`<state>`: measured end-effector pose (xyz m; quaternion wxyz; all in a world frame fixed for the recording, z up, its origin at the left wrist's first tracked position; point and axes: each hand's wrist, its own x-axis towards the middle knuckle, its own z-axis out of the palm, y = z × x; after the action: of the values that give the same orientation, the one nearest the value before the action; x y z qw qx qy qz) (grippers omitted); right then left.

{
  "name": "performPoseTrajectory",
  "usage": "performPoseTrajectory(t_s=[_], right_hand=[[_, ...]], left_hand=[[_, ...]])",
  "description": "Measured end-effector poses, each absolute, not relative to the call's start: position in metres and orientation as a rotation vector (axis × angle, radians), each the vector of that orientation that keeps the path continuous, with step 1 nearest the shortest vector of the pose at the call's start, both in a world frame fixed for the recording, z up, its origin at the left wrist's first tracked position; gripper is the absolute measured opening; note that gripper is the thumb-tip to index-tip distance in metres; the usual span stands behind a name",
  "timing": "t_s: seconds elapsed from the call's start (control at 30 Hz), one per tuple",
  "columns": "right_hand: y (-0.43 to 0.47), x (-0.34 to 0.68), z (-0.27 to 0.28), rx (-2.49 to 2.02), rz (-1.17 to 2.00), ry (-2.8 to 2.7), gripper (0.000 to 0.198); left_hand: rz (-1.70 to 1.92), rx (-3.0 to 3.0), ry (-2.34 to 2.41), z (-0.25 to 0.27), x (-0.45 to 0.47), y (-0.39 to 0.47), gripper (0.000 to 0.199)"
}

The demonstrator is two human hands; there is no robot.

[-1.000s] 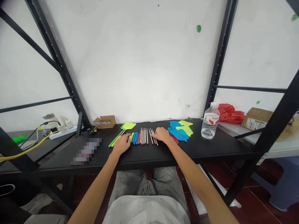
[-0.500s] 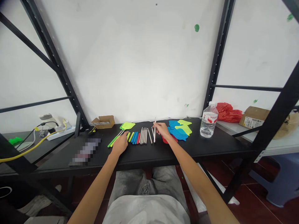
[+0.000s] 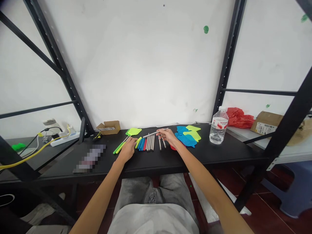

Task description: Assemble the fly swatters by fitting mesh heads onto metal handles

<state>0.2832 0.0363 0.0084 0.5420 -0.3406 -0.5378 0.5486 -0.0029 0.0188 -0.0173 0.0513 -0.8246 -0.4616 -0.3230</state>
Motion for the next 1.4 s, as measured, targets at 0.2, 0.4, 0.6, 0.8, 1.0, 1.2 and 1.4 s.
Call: performPoseTrajectory(t_s=[0.2, 0.4, 0.6, 0.8, 1.0, 1.2, 1.4], right_hand=[[0.032, 0.28, 0.01, -0.762, 1.319, -1.328, 0.027], [0.033, 0.279, 0.008, -0.811, 1.226, -1.439, 0.033], [0.025, 0.264, 0.008, -0.772, 1.118, -1.744, 0.039], [0.021, 0.254, 0.01, -0.77, 1.058, -1.797, 0.04], [0.035, 0.305, 0.016, -1.023, 0.824, -1.636, 0.041], [0.032, 0.439, 0.02, -1.91, 0.25, -1.111, 0.024], [0.046, 0.458, 0.009, -1.947, 0.267, -1.197, 0.037]], left_hand=[[-0.995, -2.551, -1.352, -0.015, -0.001, 0.014, 0.028], [-0.902, -2.518, -1.355, -0.011, 0.002, 0.011, 0.03], [-0.917, -2.515, -1.252, -0.005, 0.008, 0.001, 0.028], [-0.96, -2.493, -1.236, -0.002, 0.008, -0.001, 0.029], [-1.078, -2.372, -1.229, -0.008, 0.004, 0.011, 0.035], [-1.142, -2.344, -1.307, -0.011, 0.001, 0.02, 0.033], [-1.168, -2.364, -1.321, -0.009, 0.004, 0.013, 0.034]])
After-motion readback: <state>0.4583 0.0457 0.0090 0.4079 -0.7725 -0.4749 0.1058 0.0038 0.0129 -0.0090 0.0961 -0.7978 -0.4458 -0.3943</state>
